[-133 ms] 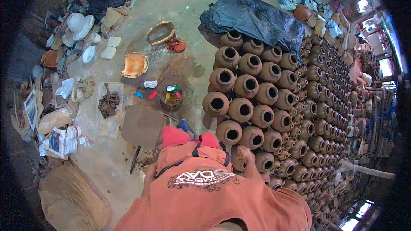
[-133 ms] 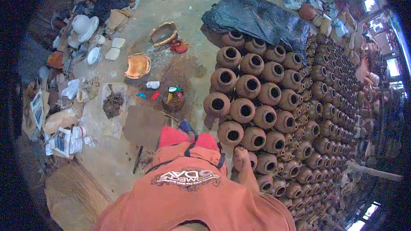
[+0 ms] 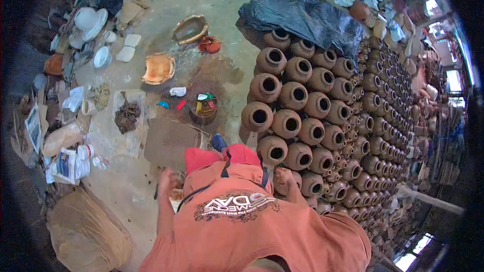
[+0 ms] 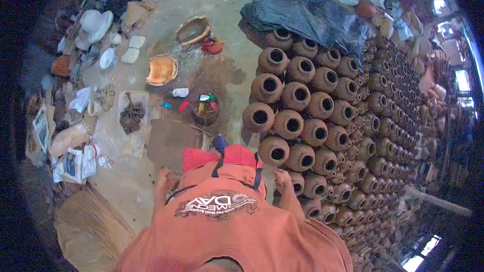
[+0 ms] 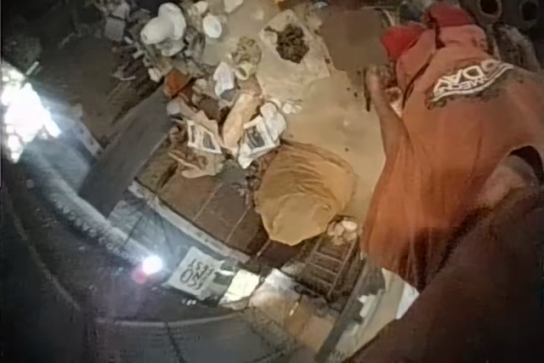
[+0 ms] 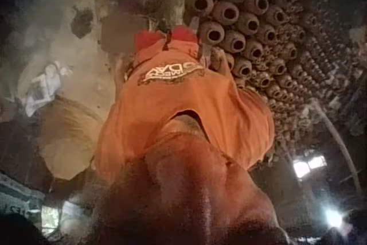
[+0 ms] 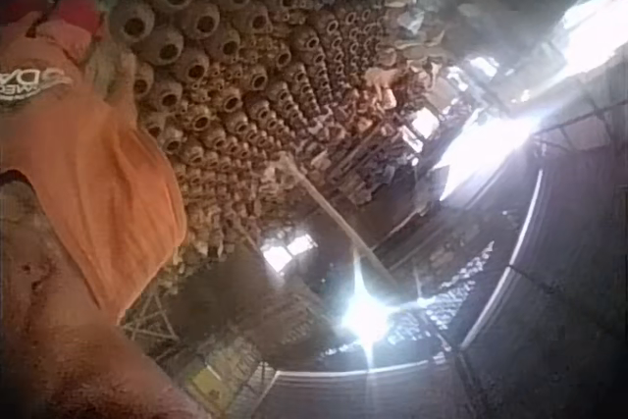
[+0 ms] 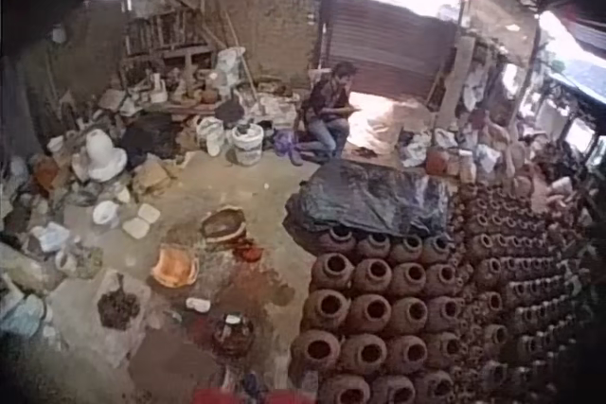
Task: The person wipes the inside of a large ceramic mold with a cloth, applies a slab of clay to the mold, and smooths the clay into the shape of the mold using their hands and a small scraper tool.
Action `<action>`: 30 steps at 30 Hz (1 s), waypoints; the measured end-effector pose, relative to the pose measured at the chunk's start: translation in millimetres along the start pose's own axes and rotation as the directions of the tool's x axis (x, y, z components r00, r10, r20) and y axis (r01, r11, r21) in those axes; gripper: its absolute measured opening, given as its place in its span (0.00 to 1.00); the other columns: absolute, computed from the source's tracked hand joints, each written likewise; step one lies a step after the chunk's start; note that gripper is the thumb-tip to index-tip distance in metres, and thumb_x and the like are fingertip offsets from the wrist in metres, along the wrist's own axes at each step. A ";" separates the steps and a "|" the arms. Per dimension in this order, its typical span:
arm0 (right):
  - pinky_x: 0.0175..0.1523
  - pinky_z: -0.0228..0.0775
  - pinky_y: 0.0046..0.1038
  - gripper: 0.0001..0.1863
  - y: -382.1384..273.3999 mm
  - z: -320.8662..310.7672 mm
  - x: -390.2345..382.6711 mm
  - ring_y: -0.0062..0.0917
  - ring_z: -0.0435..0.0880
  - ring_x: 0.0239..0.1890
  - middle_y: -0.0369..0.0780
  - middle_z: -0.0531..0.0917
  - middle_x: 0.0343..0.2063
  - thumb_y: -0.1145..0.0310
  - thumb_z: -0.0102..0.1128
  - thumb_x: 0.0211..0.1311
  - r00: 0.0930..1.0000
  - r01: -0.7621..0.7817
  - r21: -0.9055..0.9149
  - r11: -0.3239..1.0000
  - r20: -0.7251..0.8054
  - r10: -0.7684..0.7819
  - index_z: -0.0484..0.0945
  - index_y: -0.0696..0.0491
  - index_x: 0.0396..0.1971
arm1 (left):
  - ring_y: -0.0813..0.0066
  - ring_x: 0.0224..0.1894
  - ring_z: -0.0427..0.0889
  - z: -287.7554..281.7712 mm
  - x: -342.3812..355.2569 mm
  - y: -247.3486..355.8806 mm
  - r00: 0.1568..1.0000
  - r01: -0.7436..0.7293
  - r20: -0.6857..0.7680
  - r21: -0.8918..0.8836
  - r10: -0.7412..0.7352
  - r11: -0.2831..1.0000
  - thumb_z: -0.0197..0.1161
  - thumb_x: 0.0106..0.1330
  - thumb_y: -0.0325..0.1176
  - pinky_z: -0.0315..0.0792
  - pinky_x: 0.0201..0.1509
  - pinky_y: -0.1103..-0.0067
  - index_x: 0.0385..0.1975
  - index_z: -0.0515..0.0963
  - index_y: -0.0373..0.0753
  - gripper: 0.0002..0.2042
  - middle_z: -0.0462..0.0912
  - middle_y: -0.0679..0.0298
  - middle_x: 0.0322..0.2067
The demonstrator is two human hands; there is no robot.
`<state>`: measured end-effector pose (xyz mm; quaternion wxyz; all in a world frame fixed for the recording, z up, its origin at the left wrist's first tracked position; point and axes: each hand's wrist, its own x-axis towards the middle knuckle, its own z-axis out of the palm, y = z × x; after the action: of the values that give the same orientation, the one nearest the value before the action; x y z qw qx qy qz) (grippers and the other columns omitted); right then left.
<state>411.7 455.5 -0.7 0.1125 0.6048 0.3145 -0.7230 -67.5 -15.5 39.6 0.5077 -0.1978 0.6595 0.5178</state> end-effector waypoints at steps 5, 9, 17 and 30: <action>0.16 0.58 0.26 0.09 -59.1 -20.1 35.3 0.21 0.69 0.13 0.30 0.76 0.20 0.56 0.58 0.72 0.933 0.338 -0.352 0.873 0.005 -0.359 0.78 0.44 0.43 | 0.65 0.67 0.70 58.2 19.3 152.4 0.983 -0.134 -0.135 -0.062 0.125 0.989 0.57 0.74 0.50 0.68 0.62 0.64 0.73 0.63 0.50 0.29 0.69 0.62 0.68; 0.14 0.53 0.27 0.08 -126.3 107.2 51.0 0.20 0.66 0.12 0.28 0.69 0.15 0.56 0.53 0.75 0.997 0.079 -0.366 0.927 0.015 -0.079 0.75 0.41 0.35 | 0.67 0.62 0.75 -6.1 -7.5 186.3 0.940 -0.180 -0.304 -0.059 0.154 0.982 0.59 0.74 0.48 0.70 0.59 0.65 0.71 0.66 0.51 0.27 0.73 0.64 0.65; 0.18 0.63 0.28 0.05 -347.2 76.0 93.5 0.18 0.71 0.18 0.28 0.75 0.21 0.59 0.56 0.74 0.980 0.017 -0.651 0.759 -0.140 -0.142 0.79 0.40 0.42 | 0.74 0.50 0.81 88.2 75.8 138.0 0.966 -0.140 -0.257 -0.392 0.038 0.909 0.60 0.73 0.47 0.73 0.52 0.68 0.67 0.71 0.53 0.24 0.78 0.69 0.60; 0.30 0.70 0.25 0.14 -770.8 240.7 187.7 0.17 0.78 0.26 0.31 0.80 0.25 0.63 0.60 0.72 0.828 0.416 -0.867 0.274 0.238 -0.507 0.84 0.57 0.47 | 0.71 0.45 0.82 172.3 154.3 288.9 0.943 0.034 -0.291 -0.394 -0.160 0.918 0.60 0.72 0.52 0.77 0.44 0.67 0.60 0.73 0.49 0.22 0.81 0.66 0.47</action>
<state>-246.0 953.0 84.6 0.1861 0.3626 0.8126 -0.4167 -277.3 289.0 52.8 0.3717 -0.4068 0.6076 0.5720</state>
